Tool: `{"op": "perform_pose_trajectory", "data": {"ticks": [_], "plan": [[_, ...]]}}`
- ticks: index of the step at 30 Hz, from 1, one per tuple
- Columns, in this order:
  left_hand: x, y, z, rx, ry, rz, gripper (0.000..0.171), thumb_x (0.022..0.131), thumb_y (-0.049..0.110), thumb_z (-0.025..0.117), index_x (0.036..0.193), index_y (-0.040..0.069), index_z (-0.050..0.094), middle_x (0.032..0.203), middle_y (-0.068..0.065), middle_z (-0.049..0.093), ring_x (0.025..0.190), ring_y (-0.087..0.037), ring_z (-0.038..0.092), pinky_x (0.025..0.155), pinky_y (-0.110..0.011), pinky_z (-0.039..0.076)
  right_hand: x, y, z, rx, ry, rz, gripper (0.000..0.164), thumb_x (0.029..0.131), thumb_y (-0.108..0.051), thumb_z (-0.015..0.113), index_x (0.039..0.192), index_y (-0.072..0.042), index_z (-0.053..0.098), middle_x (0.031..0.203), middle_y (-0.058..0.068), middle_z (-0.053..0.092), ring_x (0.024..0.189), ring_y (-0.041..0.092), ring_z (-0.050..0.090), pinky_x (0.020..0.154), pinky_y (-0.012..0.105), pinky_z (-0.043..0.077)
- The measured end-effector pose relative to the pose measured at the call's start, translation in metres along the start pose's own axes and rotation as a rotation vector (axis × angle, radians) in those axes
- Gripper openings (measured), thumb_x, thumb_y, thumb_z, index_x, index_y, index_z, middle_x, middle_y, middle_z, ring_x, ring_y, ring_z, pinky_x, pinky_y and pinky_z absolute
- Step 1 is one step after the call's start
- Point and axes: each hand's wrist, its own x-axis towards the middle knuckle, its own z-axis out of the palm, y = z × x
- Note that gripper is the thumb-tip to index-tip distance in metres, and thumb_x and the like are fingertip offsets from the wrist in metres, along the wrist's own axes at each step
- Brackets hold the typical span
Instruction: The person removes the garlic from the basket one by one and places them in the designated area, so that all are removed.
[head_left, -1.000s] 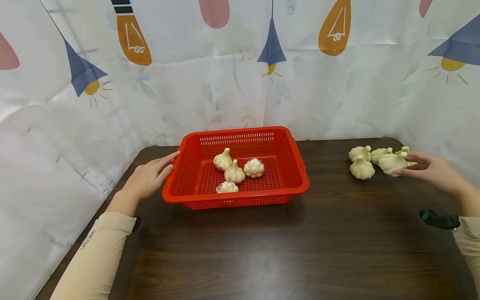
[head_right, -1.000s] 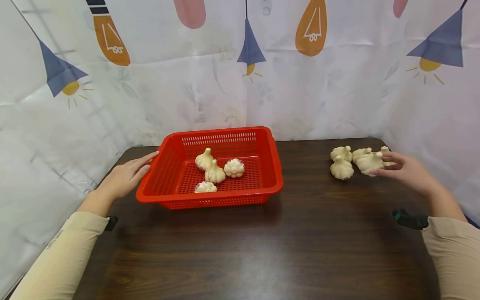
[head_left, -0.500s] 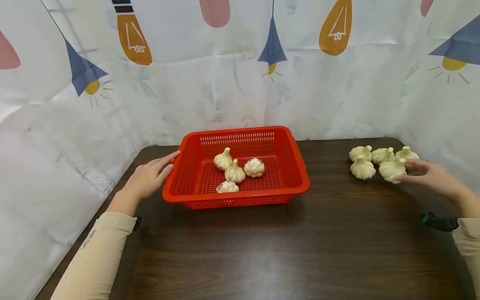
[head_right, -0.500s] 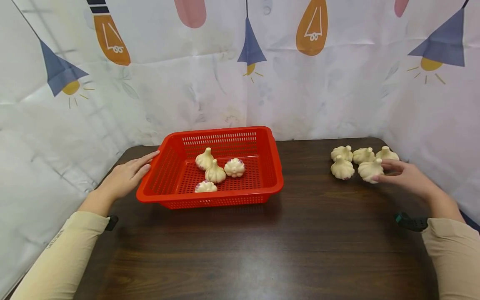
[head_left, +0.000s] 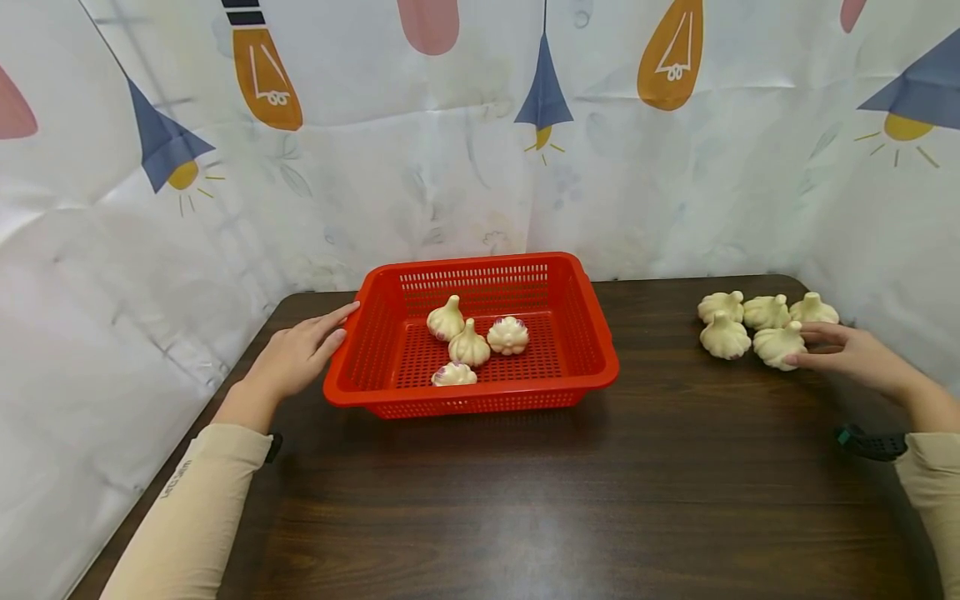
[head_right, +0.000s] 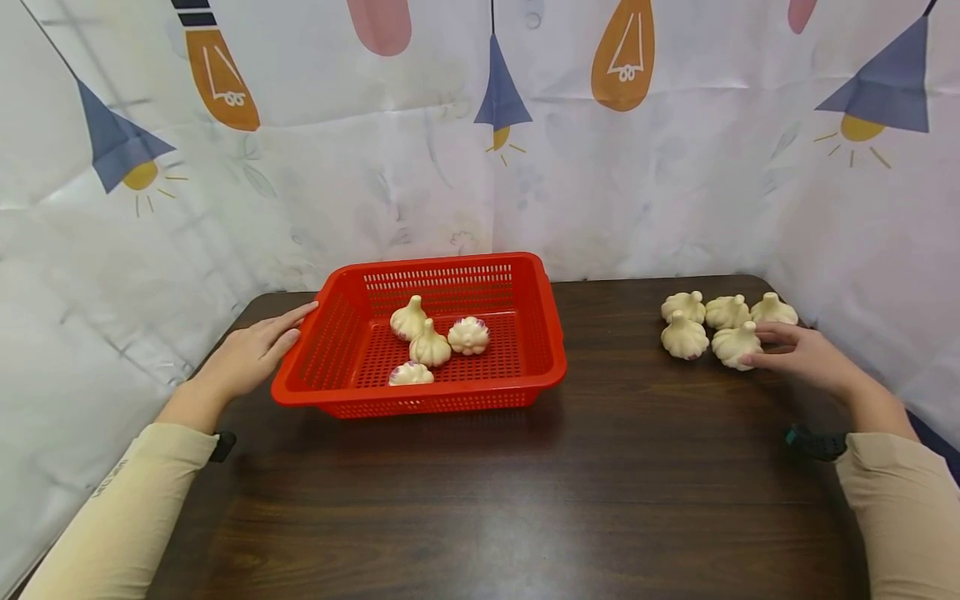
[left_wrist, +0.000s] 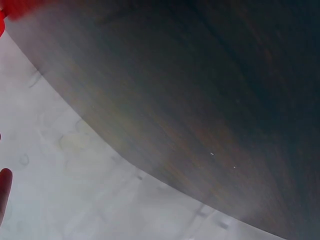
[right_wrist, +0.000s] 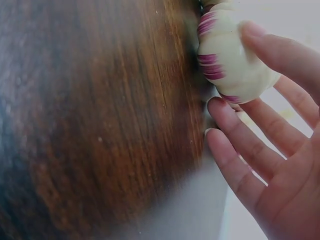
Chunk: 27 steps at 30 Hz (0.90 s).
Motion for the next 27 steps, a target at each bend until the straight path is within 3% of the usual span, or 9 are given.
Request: {"op": "perform_pose_trajectory", "data": {"ticks": [4,6,18,20,22,25,27], "plan": [[0.0007,0.0006,-0.0006,-0.002,-0.001,-0.002,0.056,0.111,0.040,0.038,0.162,0.018,0.035,0.147,-0.027,0.051,0.128,-0.047,0.051,0.099,-0.068,0.042,0.0013,0.0004,-0.0004,-0.004,-0.011,0.009,0.076,0.100,-0.026,0.068,0.150,0.018,0.031,0.143,0.046,0.040,0.105,-0.009,0.050,0.071,0.009,0.039],[0.0008,0.0006,-0.0005,-0.003,0.002,-0.001,0.056,0.111,0.040,0.038,0.162,0.019,0.035,0.147,-0.027,0.051,0.127,-0.048,0.052,0.099,-0.068,0.042,0.0017,0.0010,-0.0002,-0.001,-0.008,0.005,0.076,0.100,-0.026,0.069,0.149,0.018,0.032,0.142,0.046,0.041,0.096,-0.024,0.034,0.071,0.009,0.039],[0.0000,-0.0015,0.0018,-0.010,0.006,0.001,0.055,0.111,0.040,0.039,0.162,0.020,0.034,0.148,-0.026,0.050,0.127,-0.048,0.052,0.099,-0.068,0.042,0.0023,0.0030,0.0015,0.042,-0.030,0.000,0.077,0.101,-0.024,0.068,0.151,0.019,0.028,0.144,0.046,0.038,0.093,-0.029,0.034,0.073,0.007,0.039],[-0.0001,-0.0015,0.0019,-0.009,0.009,0.005,0.055,0.111,0.039,0.039,0.162,0.019,0.035,0.148,-0.027,0.051,0.127,-0.048,0.052,0.099,-0.068,0.042,0.0020,0.0047,0.0022,0.055,-0.014,-0.005,0.077,0.100,-0.023,0.069,0.152,0.018,0.029,0.142,0.026,0.055,0.094,-0.030,0.035,0.073,0.006,0.039],[0.0000,-0.0013,0.0019,-0.009,0.011,0.007,0.055,0.111,0.039,0.039,0.162,0.019,0.035,0.147,-0.027,0.051,0.127,-0.048,0.052,0.099,-0.068,0.042,0.0010,0.0066,0.0029,0.080,0.000,-0.020,0.075,0.100,-0.022,0.070,0.153,0.015,0.031,0.133,-0.006,0.063,0.096,-0.030,0.037,0.074,0.006,0.040],[0.0003,-0.0012,0.0023,-0.008,0.013,0.010,0.055,0.111,0.039,0.039,0.162,0.019,0.035,0.147,-0.027,0.051,0.127,-0.048,0.052,0.098,-0.068,0.042,-0.0017,0.0090,0.0042,0.135,0.030,-0.057,0.065,0.099,-0.016,0.071,0.153,0.005,0.040,0.116,-0.038,0.049,0.100,-0.028,0.043,0.076,0.006,0.042],[0.0004,-0.0013,0.0025,-0.009,0.010,0.006,0.055,0.111,0.039,0.038,0.162,0.019,0.034,0.147,-0.027,0.051,0.127,-0.048,0.052,0.099,-0.068,0.042,-0.0040,0.0098,0.0047,0.160,0.034,-0.084,0.059,0.099,-0.013,0.070,0.151,-0.002,0.045,0.114,-0.042,0.048,0.101,-0.025,0.046,0.077,0.007,0.043]]}}
